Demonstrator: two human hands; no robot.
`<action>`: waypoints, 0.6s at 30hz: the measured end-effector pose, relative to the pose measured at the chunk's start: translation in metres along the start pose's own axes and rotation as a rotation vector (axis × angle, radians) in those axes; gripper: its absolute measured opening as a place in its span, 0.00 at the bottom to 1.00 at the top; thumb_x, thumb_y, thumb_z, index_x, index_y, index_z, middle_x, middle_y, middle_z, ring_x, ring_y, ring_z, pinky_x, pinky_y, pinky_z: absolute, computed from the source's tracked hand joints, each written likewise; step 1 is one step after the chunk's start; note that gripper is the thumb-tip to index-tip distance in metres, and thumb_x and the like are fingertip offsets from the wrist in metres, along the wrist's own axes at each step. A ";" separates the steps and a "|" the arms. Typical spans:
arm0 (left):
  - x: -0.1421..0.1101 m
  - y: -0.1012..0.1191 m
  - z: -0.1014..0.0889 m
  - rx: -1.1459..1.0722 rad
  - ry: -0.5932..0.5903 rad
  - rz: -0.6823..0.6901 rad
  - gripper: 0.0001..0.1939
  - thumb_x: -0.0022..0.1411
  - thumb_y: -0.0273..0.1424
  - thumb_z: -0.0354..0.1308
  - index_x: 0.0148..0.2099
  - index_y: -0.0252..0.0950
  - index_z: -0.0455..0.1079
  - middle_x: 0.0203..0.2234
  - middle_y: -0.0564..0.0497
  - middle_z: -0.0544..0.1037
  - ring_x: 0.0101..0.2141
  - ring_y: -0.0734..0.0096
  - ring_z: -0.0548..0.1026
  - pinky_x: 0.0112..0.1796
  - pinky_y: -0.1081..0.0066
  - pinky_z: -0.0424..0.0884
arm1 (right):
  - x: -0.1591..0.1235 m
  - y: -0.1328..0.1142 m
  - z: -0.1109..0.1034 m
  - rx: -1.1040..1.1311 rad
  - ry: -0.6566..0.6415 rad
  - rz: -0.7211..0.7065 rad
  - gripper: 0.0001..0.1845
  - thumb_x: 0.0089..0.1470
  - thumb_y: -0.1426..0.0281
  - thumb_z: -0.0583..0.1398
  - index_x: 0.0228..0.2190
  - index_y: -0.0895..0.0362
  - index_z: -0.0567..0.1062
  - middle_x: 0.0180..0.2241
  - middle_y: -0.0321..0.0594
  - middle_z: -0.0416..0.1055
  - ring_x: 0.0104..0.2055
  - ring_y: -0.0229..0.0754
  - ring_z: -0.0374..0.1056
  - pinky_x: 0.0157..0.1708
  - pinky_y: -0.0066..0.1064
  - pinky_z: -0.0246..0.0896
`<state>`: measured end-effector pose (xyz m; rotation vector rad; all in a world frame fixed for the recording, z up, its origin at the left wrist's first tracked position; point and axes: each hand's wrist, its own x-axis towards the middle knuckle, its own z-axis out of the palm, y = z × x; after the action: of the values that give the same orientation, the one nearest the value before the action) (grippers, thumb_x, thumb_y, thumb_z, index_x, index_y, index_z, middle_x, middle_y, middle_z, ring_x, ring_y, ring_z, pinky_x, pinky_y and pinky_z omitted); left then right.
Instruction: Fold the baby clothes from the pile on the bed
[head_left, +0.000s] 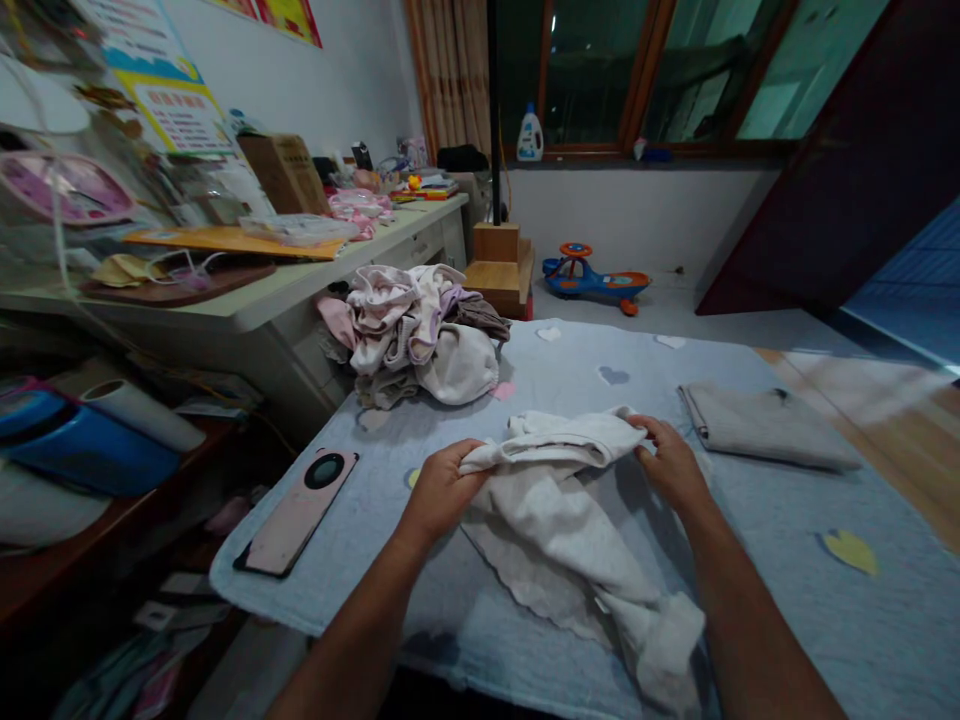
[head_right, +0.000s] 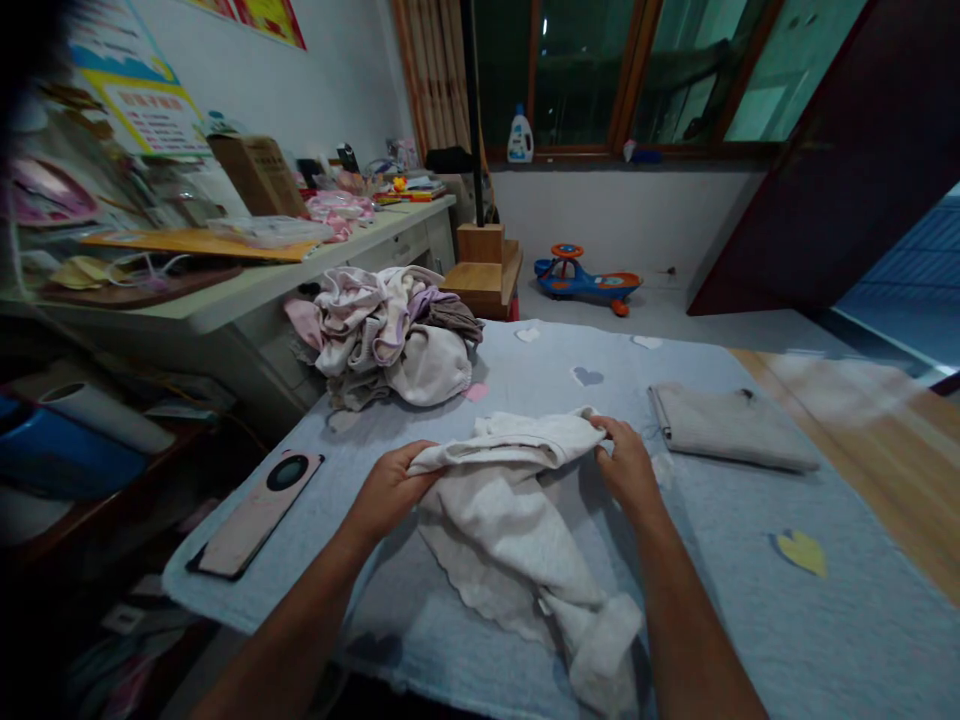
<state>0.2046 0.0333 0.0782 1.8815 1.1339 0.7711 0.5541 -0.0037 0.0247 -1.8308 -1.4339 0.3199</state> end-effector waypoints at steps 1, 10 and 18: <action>0.000 -0.003 -0.001 0.034 -0.019 0.003 0.14 0.58 0.36 0.60 0.46 0.37 0.74 0.39 0.49 0.77 0.42 0.62 0.75 0.45 0.67 0.70 | 0.003 0.005 0.003 -0.091 0.035 -0.013 0.24 0.45 0.68 0.57 0.46 0.56 0.75 0.47 0.49 0.70 0.51 0.54 0.65 0.54 0.49 0.59; -0.003 -0.022 0.016 0.381 -0.187 0.074 0.40 0.45 0.34 0.71 0.62 0.44 0.65 0.63 0.41 0.58 0.63 0.46 0.55 0.60 0.52 0.56 | 0.011 -0.002 0.041 -0.259 -0.286 -0.234 0.29 0.41 0.74 0.62 0.49 0.56 0.75 0.64 0.54 0.53 0.66 0.59 0.47 0.62 0.51 0.44; 0.021 -0.016 0.004 0.044 0.047 0.083 0.17 0.48 0.21 0.54 0.39 0.39 0.78 0.42 0.50 0.75 0.46 0.63 0.73 0.49 0.66 0.68 | 0.018 -0.033 -0.006 0.164 0.066 -0.192 0.09 0.48 0.65 0.60 0.33 0.54 0.75 0.55 0.48 0.67 0.57 0.50 0.63 0.59 0.44 0.54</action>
<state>0.2093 0.0554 0.0641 1.9673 1.1157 0.8473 0.5404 0.0118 0.0561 -1.5461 -1.4792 0.2685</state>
